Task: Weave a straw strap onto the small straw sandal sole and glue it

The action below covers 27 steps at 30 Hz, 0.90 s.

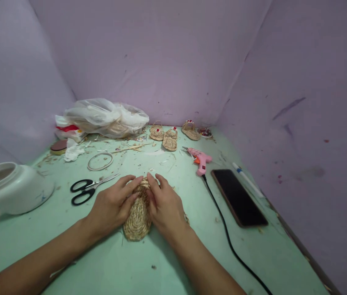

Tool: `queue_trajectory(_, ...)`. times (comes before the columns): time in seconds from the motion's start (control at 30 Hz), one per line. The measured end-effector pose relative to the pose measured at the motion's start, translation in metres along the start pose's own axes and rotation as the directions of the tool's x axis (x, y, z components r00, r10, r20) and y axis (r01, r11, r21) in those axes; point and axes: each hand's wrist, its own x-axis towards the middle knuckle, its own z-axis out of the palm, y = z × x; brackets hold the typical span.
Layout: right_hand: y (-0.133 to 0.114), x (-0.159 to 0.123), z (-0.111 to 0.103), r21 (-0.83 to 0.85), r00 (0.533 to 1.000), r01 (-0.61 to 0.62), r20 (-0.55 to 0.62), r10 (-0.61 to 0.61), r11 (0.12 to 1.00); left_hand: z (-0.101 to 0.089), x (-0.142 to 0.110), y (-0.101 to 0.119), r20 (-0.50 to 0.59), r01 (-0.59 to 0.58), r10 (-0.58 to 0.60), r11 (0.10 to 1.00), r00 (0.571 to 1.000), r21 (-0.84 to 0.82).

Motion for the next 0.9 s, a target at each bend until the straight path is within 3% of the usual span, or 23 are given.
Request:
queue_trajectory(0.1, 0.001, 0.001, -0.001, 0.231, 0.995, -0.098, 0.018, 0.096, 0.968, 0.002, 0.002, -0.006, -0.002, 0.087, -0.088, 0.990, 0.996, -0.108)
queue_trajectory(0.2, 0.001, 0.004, -0.004, 0.542, 0.964, -0.258, 0.097, 0.246, 0.800, 0.004, 0.007, -0.011, 0.069, 0.285, -0.277, 0.908, 0.958, -0.307)
queue_trajectory(0.3, 0.000, 0.007, -0.009, 0.750, 0.953, -0.280, 0.145, 0.264, 0.599, 0.004, 0.014, -0.012, 0.192, 0.438, -0.406, 0.692, 0.894, -0.574)
queue_trajectory(0.4, 0.001, 0.010, -0.014, 0.860, 0.950, -0.284, 0.194, 0.244, 0.424, 0.003, 0.018, -0.012, 0.309, 0.497, -0.438, 0.424, 0.844, -0.757)
queue_trajectory(0.5, 0.002, 0.012, -0.018, 0.869, 0.907, -0.386, 0.295, 0.300, 0.310, 0.003, 0.019, -0.013, 0.353, 0.520, -0.464, 0.303, 0.813, -0.799)
queue_trajectory(0.57, 0.002, 0.013, -0.019, 0.830, 0.852, -0.485, 0.379, 0.361, 0.276, 0.004, 0.019, -0.014, 0.343, 0.518, -0.489, 0.285, 0.802, -0.806)
queue_trajectory(0.63, 0.001, 0.015, -0.021, 0.777, 0.811, -0.556, 0.429, 0.399, 0.296, 0.005, 0.018, -0.015, 0.324, 0.511, -0.503, 0.293, 0.801, -0.808)
queue_trajectory(0.77, -0.001, 0.015, -0.023, 0.697, 0.780, -0.609, 0.441, 0.444, 0.379, 0.004, 0.018, -0.011, 0.303, 0.507, -0.497, 0.349, 0.813, -0.788)
queue_trajectory(0.9, 0.000, 0.014, -0.022, 0.687, 0.734, -0.662, 0.512, 0.447, 0.300, 0.002, 0.018, -0.004, 0.248, 0.478, -0.484, 0.440, 0.840, -0.760)
